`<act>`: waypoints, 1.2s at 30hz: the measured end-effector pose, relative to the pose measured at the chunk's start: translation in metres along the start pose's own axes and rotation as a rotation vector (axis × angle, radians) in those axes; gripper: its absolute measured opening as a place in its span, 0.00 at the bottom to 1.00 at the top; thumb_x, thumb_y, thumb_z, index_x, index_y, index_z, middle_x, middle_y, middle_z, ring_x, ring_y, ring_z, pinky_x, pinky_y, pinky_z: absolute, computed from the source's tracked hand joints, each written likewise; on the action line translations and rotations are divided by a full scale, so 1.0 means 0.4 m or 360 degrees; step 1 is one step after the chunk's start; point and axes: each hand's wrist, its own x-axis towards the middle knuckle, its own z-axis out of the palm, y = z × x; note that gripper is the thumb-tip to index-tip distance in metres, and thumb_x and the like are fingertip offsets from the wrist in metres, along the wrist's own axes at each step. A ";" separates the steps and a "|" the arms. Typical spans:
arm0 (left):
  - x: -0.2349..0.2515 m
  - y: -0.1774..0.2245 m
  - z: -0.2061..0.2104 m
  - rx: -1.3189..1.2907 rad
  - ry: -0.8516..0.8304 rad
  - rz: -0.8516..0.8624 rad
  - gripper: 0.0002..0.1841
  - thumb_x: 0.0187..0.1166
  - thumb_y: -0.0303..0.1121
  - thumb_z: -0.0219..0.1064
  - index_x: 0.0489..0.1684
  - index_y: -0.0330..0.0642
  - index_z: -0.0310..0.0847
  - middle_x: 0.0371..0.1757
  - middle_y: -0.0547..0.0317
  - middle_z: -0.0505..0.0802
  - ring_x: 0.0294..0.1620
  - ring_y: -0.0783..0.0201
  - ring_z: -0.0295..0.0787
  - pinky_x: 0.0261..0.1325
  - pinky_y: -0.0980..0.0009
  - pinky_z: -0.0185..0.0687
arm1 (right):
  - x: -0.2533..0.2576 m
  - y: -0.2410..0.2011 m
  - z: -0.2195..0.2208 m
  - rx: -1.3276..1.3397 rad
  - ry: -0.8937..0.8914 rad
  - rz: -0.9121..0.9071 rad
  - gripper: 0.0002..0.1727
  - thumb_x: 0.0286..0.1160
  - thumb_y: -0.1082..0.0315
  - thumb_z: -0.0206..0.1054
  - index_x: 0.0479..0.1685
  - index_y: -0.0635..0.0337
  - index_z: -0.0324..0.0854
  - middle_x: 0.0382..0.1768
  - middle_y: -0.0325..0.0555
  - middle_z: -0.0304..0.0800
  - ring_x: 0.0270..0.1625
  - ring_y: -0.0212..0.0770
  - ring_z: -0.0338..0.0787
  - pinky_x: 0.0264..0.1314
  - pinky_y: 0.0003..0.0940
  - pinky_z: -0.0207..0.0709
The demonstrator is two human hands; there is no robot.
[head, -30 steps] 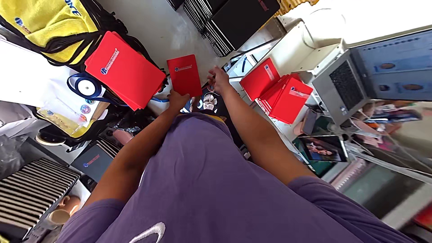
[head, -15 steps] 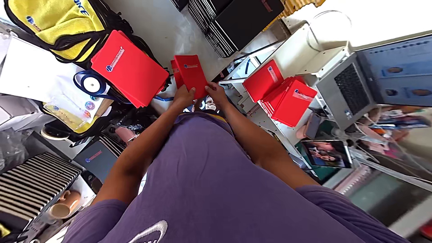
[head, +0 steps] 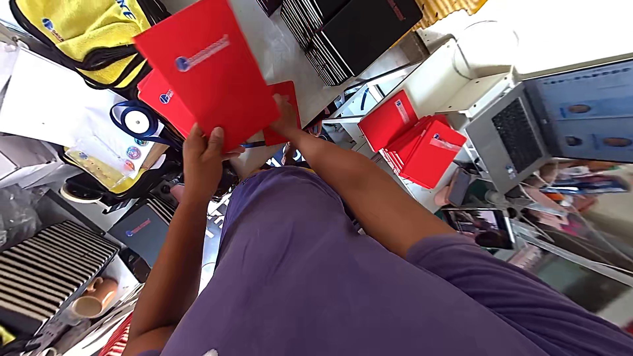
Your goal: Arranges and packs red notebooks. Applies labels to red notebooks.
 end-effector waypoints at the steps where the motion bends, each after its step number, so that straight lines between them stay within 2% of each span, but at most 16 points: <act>1: -0.007 -0.010 -0.021 -0.0038 0.0093 -0.0062 0.13 0.95 0.35 0.52 0.67 0.40 0.73 0.49 0.53 0.95 0.41 0.55 0.99 0.44 0.56 0.99 | 0.025 -0.012 0.023 -0.0050 -0.0017 0.0046 0.26 0.66 0.60 0.77 0.64 0.59 0.80 0.52 0.58 0.91 0.56 0.58 0.91 0.56 0.62 0.85; 2: -0.017 -0.019 -0.040 -0.0054 0.0162 -0.0146 0.13 0.96 0.38 0.51 0.68 0.45 0.73 0.51 0.55 0.94 0.42 0.57 0.99 0.45 0.57 0.98 | 0.042 -0.022 0.043 -0.0095 -0.0023 0.0106 0.26 0.65 0.59 0.77 0.63 0.58 0.79 0.52 0.57 0.91 0.56 0.58 0.92 0.53 0.62 0.85; 4: -0.018 -0.037 -0.066 -0.0022 0.0276 -0.0285 0.14 0.96 0.43 0.51 0.67 0.47 0.74 0.49 0.55 0.95 0.39 0.57 0.99 0.42 0.58 0.98 | 0.063 -0.039 0.066 -0.0148 -0.0022 0.0224 0.30 0.62 0.57 0.80 0.64 0.58 0.78 0.56 0.57 0.89 0.57 0.58 0.91 0.52 0.63 0.85; 6: -0.012 -0.054 -0.091 0.0272 0.0259 -0.0458 0.19 0.95 0.49 0.51 0.58 0.42 0.77 0.37 0.54 0.97 0.27 0.58 0.97 0.31 0.61 0.97 | 0.069 -0.051 0.077 -0.0235 -0.0026 0.0307 0.32 0.60 0.56 0.81 0.66 0.57 0.77 0.60 0.57 0.88 0.59 0.57 0.91 0.51 0.61 0.86; 8: -0.006 -0.064 -0.125 0.0891 -0.0006 -0.0699 0.32 0.92 0.59 0.48 0.44 0.36 0.84 0.25 0.52 0.94 0.21 0.58 0.94 0.28 0.57 0.94 | 0.072 -0.058 0.086 -0.0313 -0.0034 0.0333 0.33 0.59 0.57 0.80 0.67 0.56 0.76 0.64 0.56 0.85 0.58 0.57 0.92 0.49 0.61 0.87; 9: -0.002 -0.061 -0.136 0.1138 -0.0193 -0.0837 0.37 0.91 0.63 0.46 0.38 0.36 0.87 0.24 0.52 0.94 0.21 0.57 0.94 0.31 0.55 0.94 | 0.075 -0.059 0.089 -0.0330 -0.0024 0.0329 0.31 0.62 0.57 0.78 0.67 0.56 0.76 0.64 0.55 0.86 0.58 0.56 0.92 0.49 0.60 0.87; 11: -0.002 -0.052 -0.137 0.1382 -0.0532 -0.1006 0.39 0.89 0.66 0.46 0.33 0.38 0.89 0.23 0.53 0.93 0.22 0.59 0.93 0.33 0.56 0.93 | 0.073 -0.054 0.091 -0.0309 0.0008 0.0326 0.24 0.72 0.54 0.71 0.64 0.56 0.78 0.61 0.54 0.88 0.57 0.55 0.92 0.50 0.59 0.87; 14: -0.002 -0.056 -0.117 0.1466 -0.0939 -0.0844 0.34 0.90 0.61 0.51 0.31 0.40 0.89 0.24 0.54 0.92 0.25 0.58 0.92 0.37 0.52 0.92 | 0.072 -0.040 0.089 -0.0248 0.0084 0.0288 0.17 0.85 0.54 0.58 0.59 0.54 0.83 0.55 0.50 0.93 0.56 0.52 0.94 0.52 0.58 0.87; 17: 0.011 -0.096 -0.069 0.1454 -0.1244 -0.0551 0.30 0.88 0.61 0.56 0.32 0.43 0.87 0.24 0.56 0.91 0.27 0.58 0.91 0.41 0.48 0.89 | 0.068 -0.004 0.071 -0.0060 0.0150 0.0245 0.16 0.85 0.57 0.60 0.57 0.56 0.86 0.50 0.51 0.94 0.57 0.52 0.93 0.58 0.57 0.85; 19: 0.028 -0.140 -0.022 0.1369 -0.1341 -0.0338 0.25 0.87 0.58 0.58 0.37 0.45 0.87 0.29 0.57 0.90 0.33 0.57 0.89 0.45 0.47 0.85 | 0.059 0.024 0.048 0.0134 0.0202 0.0272 0.16 0.83 0.59 0.64 0.57 0.59 0.87 0.49 0.52 0.94 0.55 0.51 0.93 0.61 0.56 0.85; 21: 0.052 -0.200 0.030 0.1217 -0.1303 -0.0240 0.21 0.87 0.54 0.61 0.49 0.44 0.89 0.38 0.55 0.93 0.42 0.57 0.92 0.53 0.48 0.87 | 0.047 0.047 0.015 0.0273 0.0265 0.0331 0.15 0.81 0.60 0.66 0.56 0.60 0.87 0.47 0.51 0.95 0.52 0.49 0.94 0.60 0.55 0.85; 23: 0.085 -0.261 0.085 0.1038 -0.1196 -0.0374 0.21 0.88 0.50 0.61 0.61 0.41 0.85 0.52 0.49 0.94 0.52 0.54 0.92 0.63 0.46 0.85 | 0.027 0.070 -0.018 0.0314 0.0296 0.0418 0.15 0.82 0.60 0.65 0.57 0.60 0.87 0.46 0.50 0.95 0.52 0.48 0.94 0.60 0.55 0.85; 25: 0.123 -0.330 0.133 0.0897 -0.0993 -0.0515 0.24 0.89 0.47 0.61 0.72 0.38 0.78 0.60 0.44 0.92 0.58 0.51 0.93 0.66 0.46 0.86 | 0.012 0.097 -0.044 0.0341 0.0334 0.0494 0.15 0.82 0.59 0.65 0.56 0.59 0.88 0.45 0.49 0.95 0.50 0.47 0.94 0.59 0.54 0.85; 28: 0.175 -0.402 0.189 0.0871 -0.0665 -0.0592 0.31 0.85 0.47 0.64 0.81 0.35 0.69 0.70 0.35 0.86 0.67 0.43 0.87 0.71 0.42 0.80 | 0.005 0.144 -0.067 0.0409 0.0382 0.0578 0.14 0.82 0.59 0.65 0.55 0.58 0.87 0.44 0.48 0.96 0.43 0.45 0.95 0.51 0.51 0.89; 30: 0.197 -0.419 0.213 0.0832 -0.0545 -0.0624 0.35 0.84 0.47 0.66 0.85 0.33 0.63 0.77 0.32 0.79 0.75 0.40 0.81 0.76 0.42 0.76 | -0.003 0.164 -0.077 0.0452 0.0385 0.0596 0.15 0.83 0.59 0.65 0.56 0.59 0.87 0.44 0.49 0.95 0.42 0.46 0.95 0.51 0.51 0.89; 36: 0.226 -0.438 0.239 0.0966 -0.0392 -0.0509 0.43 0.74 0.43 0.72 0.87 0.30 0.58 0.75 0.28 0.79 0.76 0.37 0.78 0.77 0.43 0.74 | -0.013 0.163 -0.081 0.0480 0.0317 0.0560 0.15 0.83 0.58 0.65 0.56 0.58 0.87 0.44 0.48 0.96 0.42 0.45 0.95 0.52 0.50 0.89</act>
